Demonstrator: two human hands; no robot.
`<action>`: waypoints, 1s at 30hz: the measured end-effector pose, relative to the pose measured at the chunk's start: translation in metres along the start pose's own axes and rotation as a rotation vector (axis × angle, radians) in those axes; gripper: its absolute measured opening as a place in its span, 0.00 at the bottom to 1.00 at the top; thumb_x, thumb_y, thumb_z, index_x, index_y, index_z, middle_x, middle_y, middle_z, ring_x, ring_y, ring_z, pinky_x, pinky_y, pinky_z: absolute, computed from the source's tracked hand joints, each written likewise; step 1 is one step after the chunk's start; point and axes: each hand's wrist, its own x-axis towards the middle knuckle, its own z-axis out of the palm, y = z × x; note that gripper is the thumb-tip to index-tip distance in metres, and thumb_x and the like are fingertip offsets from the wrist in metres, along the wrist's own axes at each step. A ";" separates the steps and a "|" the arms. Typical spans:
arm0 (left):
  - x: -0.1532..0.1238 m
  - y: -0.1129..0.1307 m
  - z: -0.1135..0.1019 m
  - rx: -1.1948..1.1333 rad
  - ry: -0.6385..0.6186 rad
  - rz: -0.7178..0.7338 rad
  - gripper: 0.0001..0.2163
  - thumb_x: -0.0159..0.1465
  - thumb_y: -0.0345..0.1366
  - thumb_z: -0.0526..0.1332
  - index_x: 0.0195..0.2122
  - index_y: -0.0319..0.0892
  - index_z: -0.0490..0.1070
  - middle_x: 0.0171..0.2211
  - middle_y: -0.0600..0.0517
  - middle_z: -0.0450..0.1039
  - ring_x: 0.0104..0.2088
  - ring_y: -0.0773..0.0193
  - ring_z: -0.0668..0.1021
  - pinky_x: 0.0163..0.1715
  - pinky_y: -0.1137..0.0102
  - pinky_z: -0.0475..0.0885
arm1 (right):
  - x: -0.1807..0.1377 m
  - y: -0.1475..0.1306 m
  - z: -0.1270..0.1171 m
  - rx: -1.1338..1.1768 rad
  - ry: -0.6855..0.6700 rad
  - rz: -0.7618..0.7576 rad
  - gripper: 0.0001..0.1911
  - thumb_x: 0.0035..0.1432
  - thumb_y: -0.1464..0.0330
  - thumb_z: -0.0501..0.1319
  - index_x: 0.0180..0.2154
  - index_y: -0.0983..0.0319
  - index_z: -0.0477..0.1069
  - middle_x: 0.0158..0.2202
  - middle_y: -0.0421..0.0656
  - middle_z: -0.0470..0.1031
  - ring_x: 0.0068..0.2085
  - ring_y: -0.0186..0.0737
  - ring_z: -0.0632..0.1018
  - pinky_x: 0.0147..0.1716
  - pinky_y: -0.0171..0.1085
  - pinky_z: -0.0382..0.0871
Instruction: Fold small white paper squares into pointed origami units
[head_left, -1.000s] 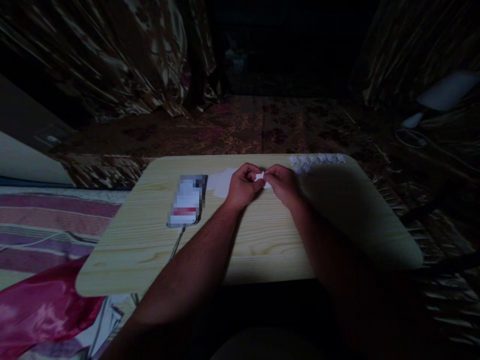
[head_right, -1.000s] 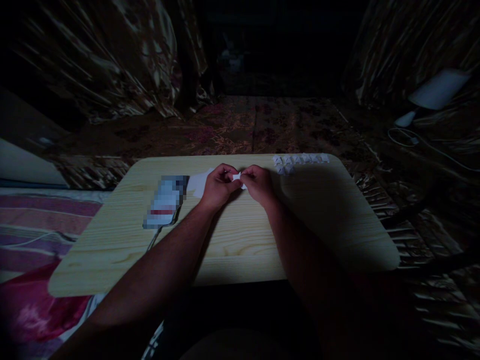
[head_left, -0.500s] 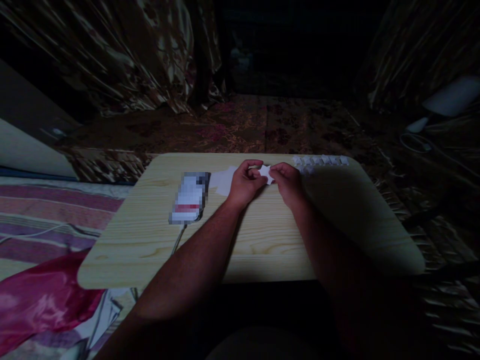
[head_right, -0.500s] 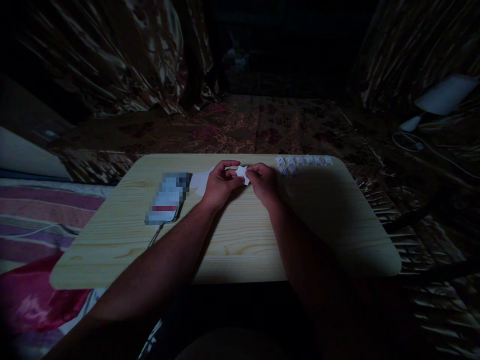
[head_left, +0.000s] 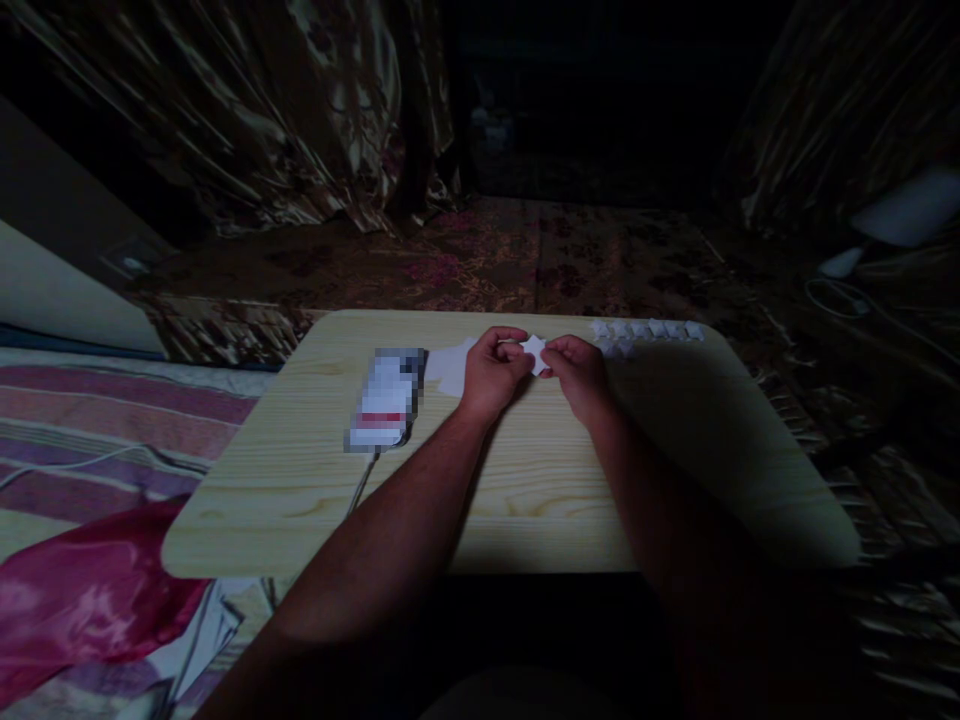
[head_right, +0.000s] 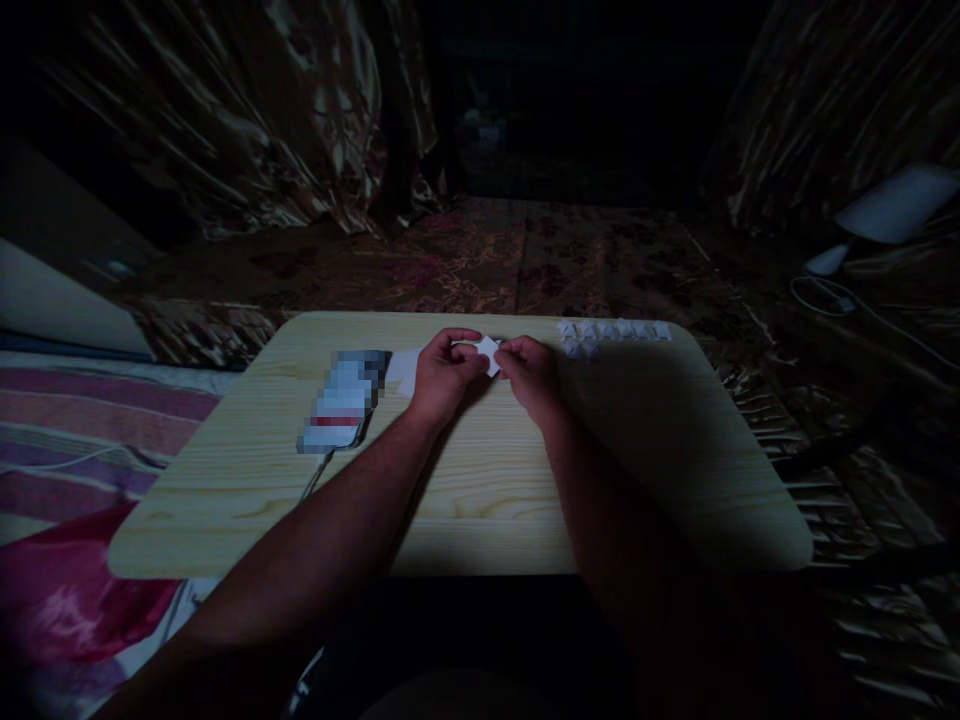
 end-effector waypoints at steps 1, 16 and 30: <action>0.000 0.000 0.000 0.002 -0.001 -0.002 0.18 0.48 0.32 0.71 0.41 0.42 0.73 0.24 0.57 0.75 0.21 0.71 0.72 0.23 0.75 0.65 | 0.000 0.000 0.000 0.002 -0.001 0.001 0.09 0.48 0.62 0.67 0.30 0.60 0.73 0.23 0.37 0.75 0.25 0.36 0.76 0.27 0.35 0.71; 0.000 0.000 0.000 -0.006 -0.002 0.031 0.13 0.50 0.32 0.71 0.37 0.41 0.76 0.25 0.57 0.73 0.23 0.72 0.72 0.26 0.75 0.66 | -0.001 -0.004 0.001 0.015 0.002 0.025 0.11 0.46 0.62 0.67 0.31 0.60 0.71 0.24 0.37 0.76 0.25 0.35 0.76 0.26 0.35 0.70; -0.001 -0.004 -0.002 0.177 -0.032 0.212 0.20 0.53 0.29 0.67 0.49 0.42 0.75 0.29 0.56 0.72 0.29 0.70 0.72 0.33 0.74 0.69 | -0.003 -0.006 0.000 0.052 -0.047 -0.086 0.15 0.46 0.66 0.67 0.39 0.60 0.73 0.29 0.37 0.77 0.29 0.35 0.76 0.30 0.36 0.72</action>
